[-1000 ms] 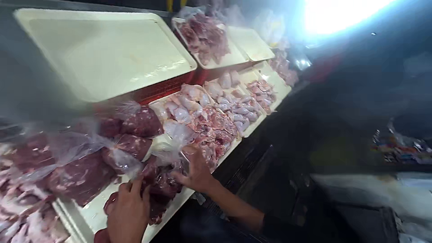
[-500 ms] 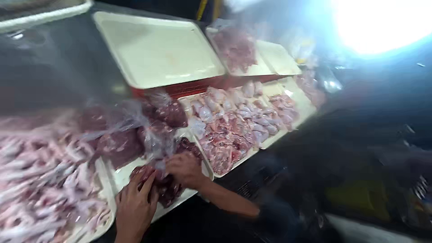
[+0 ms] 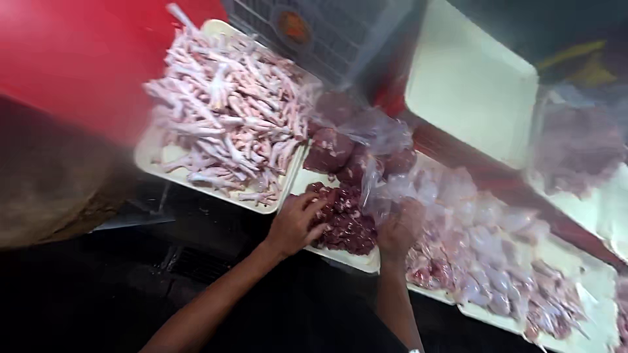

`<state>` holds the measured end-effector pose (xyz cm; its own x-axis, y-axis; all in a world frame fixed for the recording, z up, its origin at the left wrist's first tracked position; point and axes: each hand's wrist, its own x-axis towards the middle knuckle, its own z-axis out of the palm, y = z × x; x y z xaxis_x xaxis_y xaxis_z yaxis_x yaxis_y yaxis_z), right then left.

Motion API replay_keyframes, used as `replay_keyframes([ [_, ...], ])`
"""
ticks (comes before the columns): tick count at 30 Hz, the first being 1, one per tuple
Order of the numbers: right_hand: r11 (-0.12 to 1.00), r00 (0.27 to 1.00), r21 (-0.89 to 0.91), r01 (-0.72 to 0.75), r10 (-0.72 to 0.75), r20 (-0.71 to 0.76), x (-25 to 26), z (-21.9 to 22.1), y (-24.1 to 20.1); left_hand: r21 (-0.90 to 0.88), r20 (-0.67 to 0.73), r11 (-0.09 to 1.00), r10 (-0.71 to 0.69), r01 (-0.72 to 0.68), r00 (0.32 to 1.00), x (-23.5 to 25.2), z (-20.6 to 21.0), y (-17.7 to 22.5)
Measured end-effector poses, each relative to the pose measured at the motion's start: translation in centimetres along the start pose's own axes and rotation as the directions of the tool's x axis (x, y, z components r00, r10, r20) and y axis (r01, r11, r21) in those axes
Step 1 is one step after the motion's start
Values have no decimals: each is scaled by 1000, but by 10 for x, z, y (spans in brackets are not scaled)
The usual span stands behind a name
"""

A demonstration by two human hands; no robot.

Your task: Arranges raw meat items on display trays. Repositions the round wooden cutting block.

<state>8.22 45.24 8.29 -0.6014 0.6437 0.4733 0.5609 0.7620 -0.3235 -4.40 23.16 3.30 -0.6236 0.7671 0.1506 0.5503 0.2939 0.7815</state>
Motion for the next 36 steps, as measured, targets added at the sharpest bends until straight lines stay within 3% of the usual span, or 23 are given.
replay_keyframes([
  [3, 968, 993, 245, -61, 33, 116, 9, 7, -36, -100, -86, 994, 42, -50, 995, 14, -2, 15],
  [6, 812, 905, 569, -132, -136, 404, 7, 0, -77, -161, -242, 982, 56, -97, 969, 21, -8, 25],
  [8, 723, 857, 682, -110, -279, 433, 14, 7, -90, -158, -365, 982, 36, -101, 930, 30, -27, 16],
  [10, 712, 897, 702, -38, -286, 338, 29, 15, -89, -124, -489, 986, 37, -112, 871, 43, -57, 2],
  [13, 836, 973, 549, -13, -116, 199, 60, 30, -70, -63, -699, 990, 44, -123, 713, 64, -112, -24],
  [15, 940, 961, 323, -109, 16, 278, 75, 43, -51, -54, -804, 997, -76, 55, 590, 79, -162, -43],
  [16, 951, 928, 248, -186, 86, 363, 80, 49, -39, -88, -786, 978, -185, 190, 590, 84, -185, -54],
  [19, 918, 816, 143, -369, 246, 523, 83, 74, -8, -187, -519, 847, -515, 497, 683, 74, -230, -85],
  [20, 926, 798, 90, -368, 264, 541, 84, 81, -1, -187, -484, 815, -562, 548, 671, 65, -231, -89],
  [23, 956, 755, -27, -293, 249, 607, 92, 80, 6, -92, -552, 765, -572, 637, 607, 25, -200, -80],
  [25, 975, 745, -98, -197, 214, 631, 93, 73, -1, -40, -630, 787, -499, 616, 596, 4, -159, -68],
  [26, 980, 746, -132, -151, 201, 635, 93, 71, -5, -30, -629, 814, -467, 581, 622, -3, -137, -61],
  [30, 988, 739, -145, -56, 138, 659, 104, 85, -10, 36, -385, 923, -341, 383, 858, -10, -60, -30],
  [33, 984, 724, -114, -136, 177, 667, 115, 88, -14, 24, -207, 980, -189, 198, 960, 2, -27, -22],
  [36, 951, 754, 65, -304, 198, 627, 90, 72, 21, -111, -74, 983, -154, 145, 985, 14, -25, -22],
])
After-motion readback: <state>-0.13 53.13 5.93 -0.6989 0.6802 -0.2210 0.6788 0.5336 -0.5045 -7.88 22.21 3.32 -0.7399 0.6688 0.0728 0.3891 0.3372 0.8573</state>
